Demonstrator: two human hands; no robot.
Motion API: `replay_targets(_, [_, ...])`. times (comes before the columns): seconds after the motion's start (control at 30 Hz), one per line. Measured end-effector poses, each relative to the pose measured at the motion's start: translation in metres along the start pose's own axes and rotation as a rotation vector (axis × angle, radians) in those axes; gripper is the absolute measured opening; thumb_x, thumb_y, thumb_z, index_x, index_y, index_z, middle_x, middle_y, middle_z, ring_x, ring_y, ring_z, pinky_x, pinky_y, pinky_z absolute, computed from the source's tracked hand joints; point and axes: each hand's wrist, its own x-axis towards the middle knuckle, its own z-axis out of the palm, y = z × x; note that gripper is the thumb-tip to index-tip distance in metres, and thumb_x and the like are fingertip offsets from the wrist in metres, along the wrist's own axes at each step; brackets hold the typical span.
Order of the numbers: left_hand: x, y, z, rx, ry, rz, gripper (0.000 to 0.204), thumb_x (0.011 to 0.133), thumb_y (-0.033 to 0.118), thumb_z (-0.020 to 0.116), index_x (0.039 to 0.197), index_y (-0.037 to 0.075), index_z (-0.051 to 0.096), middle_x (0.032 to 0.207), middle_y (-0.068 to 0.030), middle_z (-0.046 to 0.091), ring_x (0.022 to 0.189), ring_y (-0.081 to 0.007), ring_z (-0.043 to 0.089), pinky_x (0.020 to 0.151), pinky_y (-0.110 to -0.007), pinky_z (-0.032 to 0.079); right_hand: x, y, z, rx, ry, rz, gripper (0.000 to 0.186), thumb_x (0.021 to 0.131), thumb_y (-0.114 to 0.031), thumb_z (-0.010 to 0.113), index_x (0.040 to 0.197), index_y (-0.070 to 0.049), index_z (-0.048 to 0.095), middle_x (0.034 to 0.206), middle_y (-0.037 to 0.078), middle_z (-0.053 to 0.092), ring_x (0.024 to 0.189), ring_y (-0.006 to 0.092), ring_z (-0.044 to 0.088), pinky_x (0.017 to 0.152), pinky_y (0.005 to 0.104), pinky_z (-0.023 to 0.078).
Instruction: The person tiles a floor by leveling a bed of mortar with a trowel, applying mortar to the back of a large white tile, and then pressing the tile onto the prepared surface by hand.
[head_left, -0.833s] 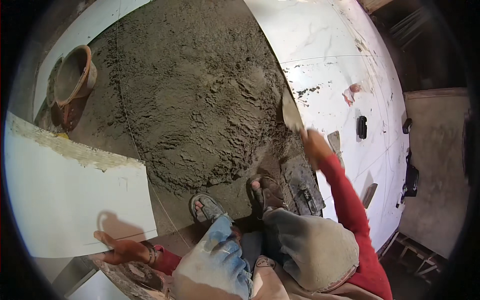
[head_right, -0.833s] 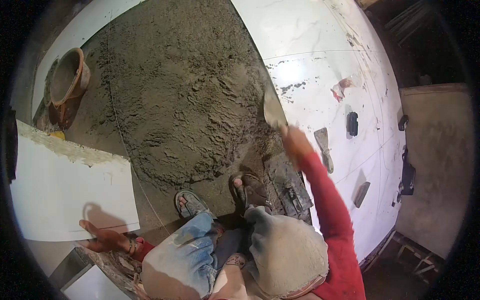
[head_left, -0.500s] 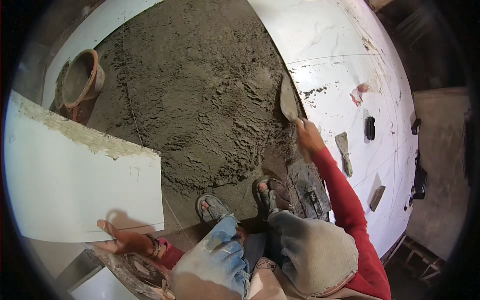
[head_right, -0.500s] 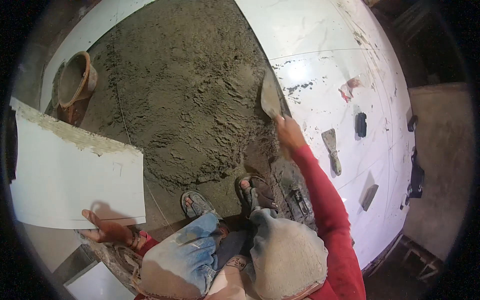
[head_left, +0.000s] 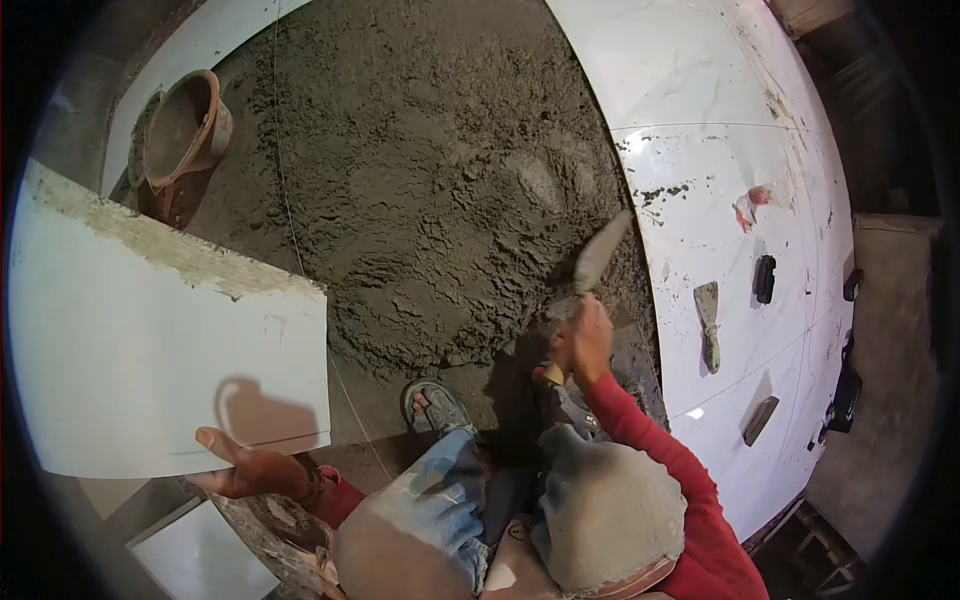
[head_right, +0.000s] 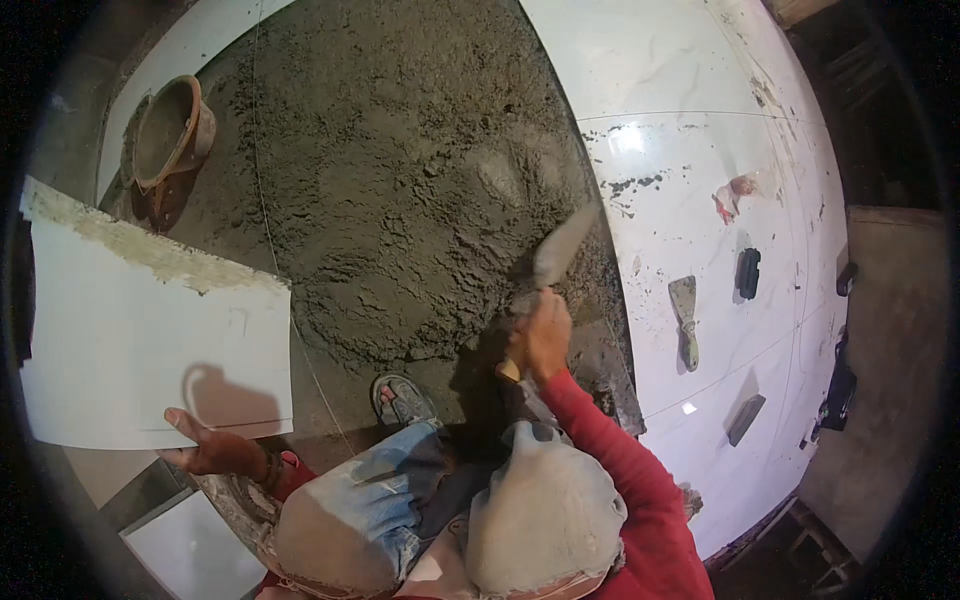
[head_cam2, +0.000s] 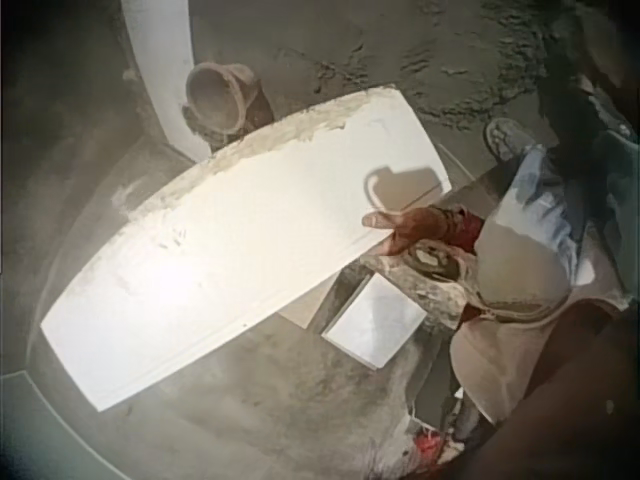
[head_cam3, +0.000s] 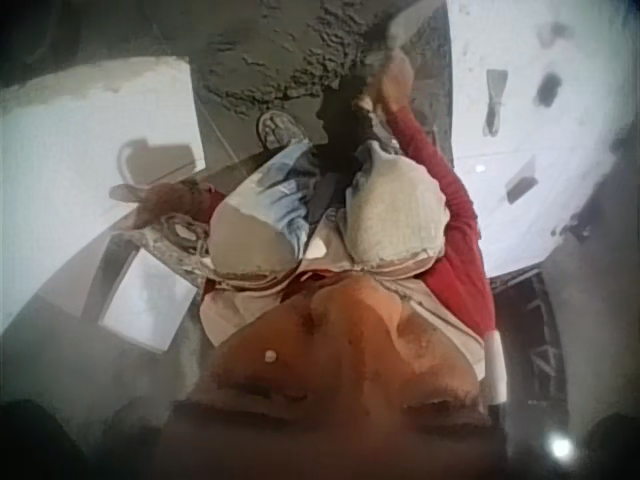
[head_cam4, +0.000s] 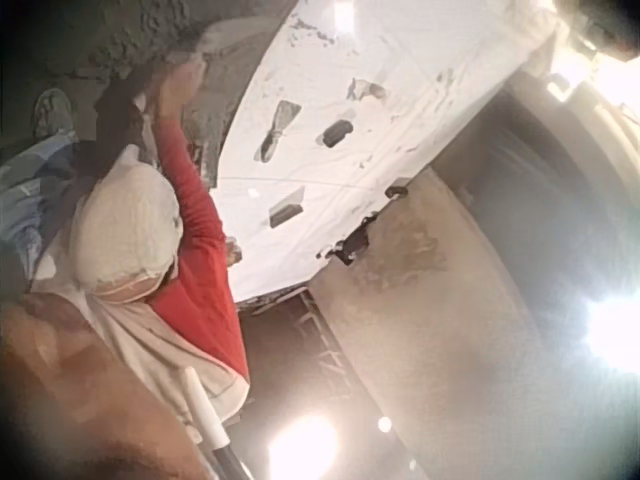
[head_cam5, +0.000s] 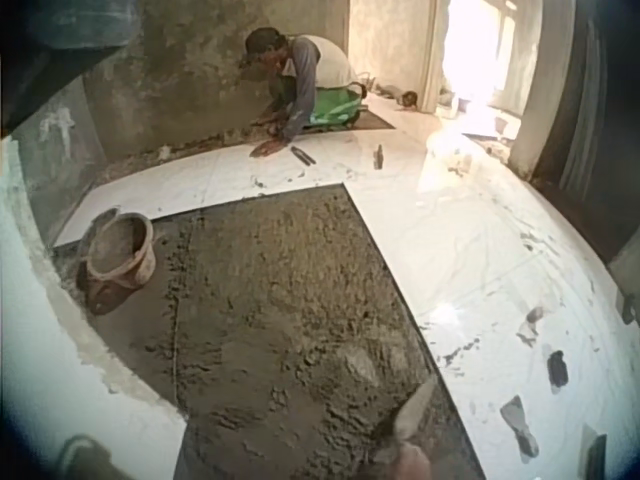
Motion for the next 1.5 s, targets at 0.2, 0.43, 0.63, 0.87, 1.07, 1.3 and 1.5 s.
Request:
replay_targets(0.2, [0.006,-0.009,0.009,-0.198,0.029,0.044,0.057,0.096,0.027,0.066,0.134,-0.009,0.045,0.120,-0.0220,0.059,0.101,-0.0257,0.060,0.081,-0.036,0.053,0.026,-0.051,0.075,0.161,-0.072,0.017,0.033,0.104,-0.031,0.040,0.089,-0.003,0.048,0.063,0.011,0.051,0.049,0.0222,0.056,0.046,0.0384,0.048])
replay_targets(0.43, [-0.003,-0.012,0.014,-0.243,-0.224,-0.224,0.056,0.091,0.027,0.072,0.131,-0.006,0.052,0.115,-0.0212,0.064,0.097,-0.0294,0.064,0.084,-0.040,0.054,0.118,-0.115,0.075,-0.300,-0.387,-0.228,0.033,0.102,-0.032,0.047,0.087,-0.004,0.052,0.063,0.013,0.054,0.045,0.0239,0.051,0.044,0.0388,0.047])
replay_targets(0.63, [0.006,-0.033,0.006,-0.310,0.047,0.044,0.044,0.096,0.025,0.066,0.122,-0.008,0.050,0.114,-0.0198,0.060,0.095,-0.0241,0.061,0.078,-0.037,0.055,0.137,-0.122,0.006,-1.641,-0.535,-0.909,0.022,0.104,-0.028,0.044,0.104,-0.009,0.055,0.064,0.014,0.059,0.045,0.0217,0.058,0.035,0.0407,0.045])
replay_targets(0.87, [0.006,-0.017,0.015,-0.148,0.078,0.004,0.052,0.098,0.029,0.063,0.130,-0.007,0.045,0.121,-0.0221,0.057,0.103,-0.0266,0.061,0.081,-0.038,0.057,0.222,-0.171,0.024,-1.604,-0.168,-1.089,0.030,0.101,-0.035,0.049,0.108,-0.006,0.049,0.067,0.019,0.064,0.051,0.0362,0.064,0.044,0.0467,0.051])
replay_targets(1.07, [0.008,-0.034,0.020,-0.247,0.087,-0.009,0.047,0.096,0.023,0.066,0.123,-0.010,0.047,0.111,-0.0228,0.059,0.094,-0.0242,0.062,0.077,-0.033,0.055,0.248,-0.154,0.080,-1.122,-0.164,-0.637,0.041,0.098,-0.037,0.051,0.097,0.001,0.066,0.079,0.028,0.066,0.081,0.0468,0.066,0.069,0.0506,0.053])
replay_targets(1.3, [0.005,0.011,0.036,-0.255,-0.047,-0.044,0.061,0.096,0.038,0.064,0.128,-0.009,0.042,0.113,-0.0220,0.059,0.095,-0.0245,0.061,0.077,-0.032,0.052,0.143,-0.122,0.124,-1.188,-0.592,-0.655,0.037,0.099,-0.029,0.048,0.094,0.003,0.066,0.076,0.025,0.068,0.070,0.0359,0.070,0.070,0.0505,0.057])
replay_targets(1.5, [0.006,0.017,0.036,-0.274,-0.079,-0.039,0.059,0.096,0.035,0.063,0.129,-0.009,0.044,0.118,-0.0206,0.057,0.099,-0.0242,0.059,0.081,-0.034,0.051,0.075,-0.106,0.121,-1.305,-0.621,-0.781,0.029,0.096,-0.026,0.048,0.097,-0.003,0.066,0.083,0.024,0.069,0.078,0.0416,0.070,0.073,0.0484,0.057])
